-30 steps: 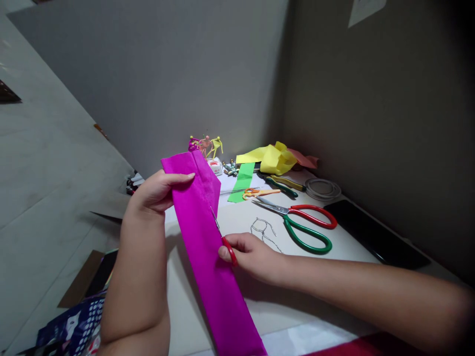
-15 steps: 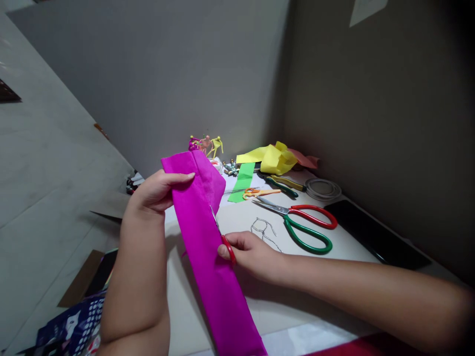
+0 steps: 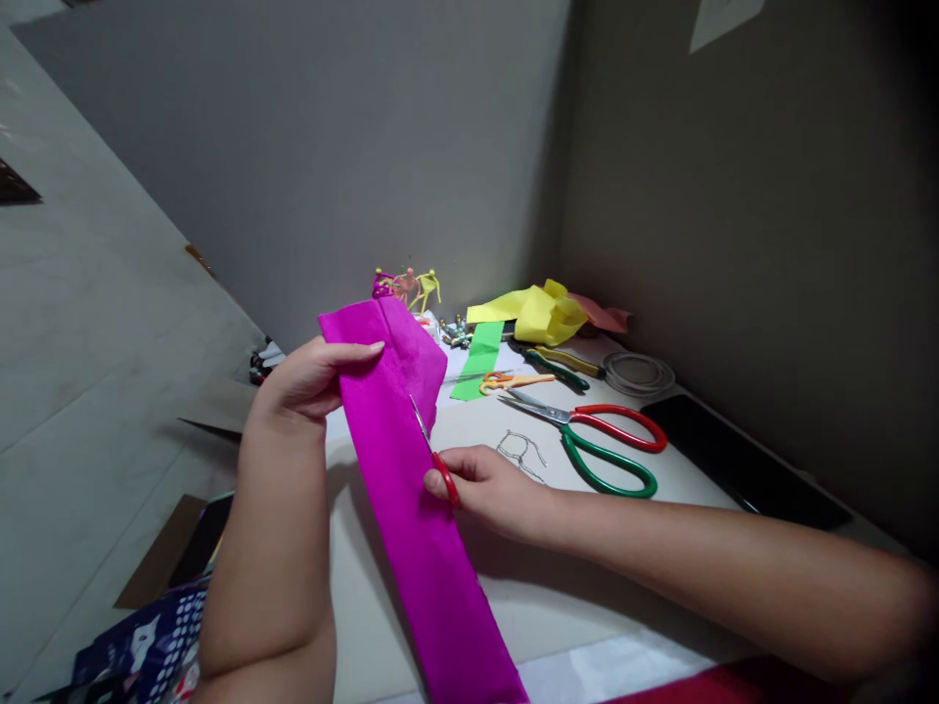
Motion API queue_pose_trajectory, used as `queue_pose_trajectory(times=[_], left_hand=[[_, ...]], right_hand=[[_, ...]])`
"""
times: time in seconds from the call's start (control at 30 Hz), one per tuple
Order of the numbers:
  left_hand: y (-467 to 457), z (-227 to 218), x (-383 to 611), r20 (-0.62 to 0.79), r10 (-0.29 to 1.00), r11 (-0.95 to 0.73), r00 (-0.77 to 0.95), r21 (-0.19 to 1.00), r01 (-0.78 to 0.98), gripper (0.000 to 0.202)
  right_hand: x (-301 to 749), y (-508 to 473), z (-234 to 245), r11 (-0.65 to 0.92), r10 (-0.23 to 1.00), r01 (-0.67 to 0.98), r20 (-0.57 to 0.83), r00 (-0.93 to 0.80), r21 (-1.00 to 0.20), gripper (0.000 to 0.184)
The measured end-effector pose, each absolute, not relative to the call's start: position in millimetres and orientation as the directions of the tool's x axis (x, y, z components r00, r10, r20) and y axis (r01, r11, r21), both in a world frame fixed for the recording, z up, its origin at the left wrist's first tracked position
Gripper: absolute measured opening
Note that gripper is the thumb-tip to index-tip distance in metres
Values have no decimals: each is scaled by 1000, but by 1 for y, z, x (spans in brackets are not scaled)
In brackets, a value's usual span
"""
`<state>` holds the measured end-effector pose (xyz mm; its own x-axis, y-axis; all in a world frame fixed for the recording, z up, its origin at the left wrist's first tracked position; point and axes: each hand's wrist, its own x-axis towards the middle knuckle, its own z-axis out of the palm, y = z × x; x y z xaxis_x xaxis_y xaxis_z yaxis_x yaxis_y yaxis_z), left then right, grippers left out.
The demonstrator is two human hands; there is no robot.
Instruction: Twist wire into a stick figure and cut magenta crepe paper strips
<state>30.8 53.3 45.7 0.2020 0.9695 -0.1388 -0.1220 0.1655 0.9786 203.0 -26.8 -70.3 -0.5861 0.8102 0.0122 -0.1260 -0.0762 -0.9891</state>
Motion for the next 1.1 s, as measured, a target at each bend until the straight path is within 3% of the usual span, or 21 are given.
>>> queue_pose_trajectory(times=[0.73,1.1], left_hand=[[55,45,31,-171,957,202,234,972,-117,19],[56,42,32,-162,951,207,265,966,-152,17]], right_hand=[[198,-18,-70,-62,821,-166,45,-569,-984,51],[198,-10,-68,43,811,-125,108,-575,-991,48]])
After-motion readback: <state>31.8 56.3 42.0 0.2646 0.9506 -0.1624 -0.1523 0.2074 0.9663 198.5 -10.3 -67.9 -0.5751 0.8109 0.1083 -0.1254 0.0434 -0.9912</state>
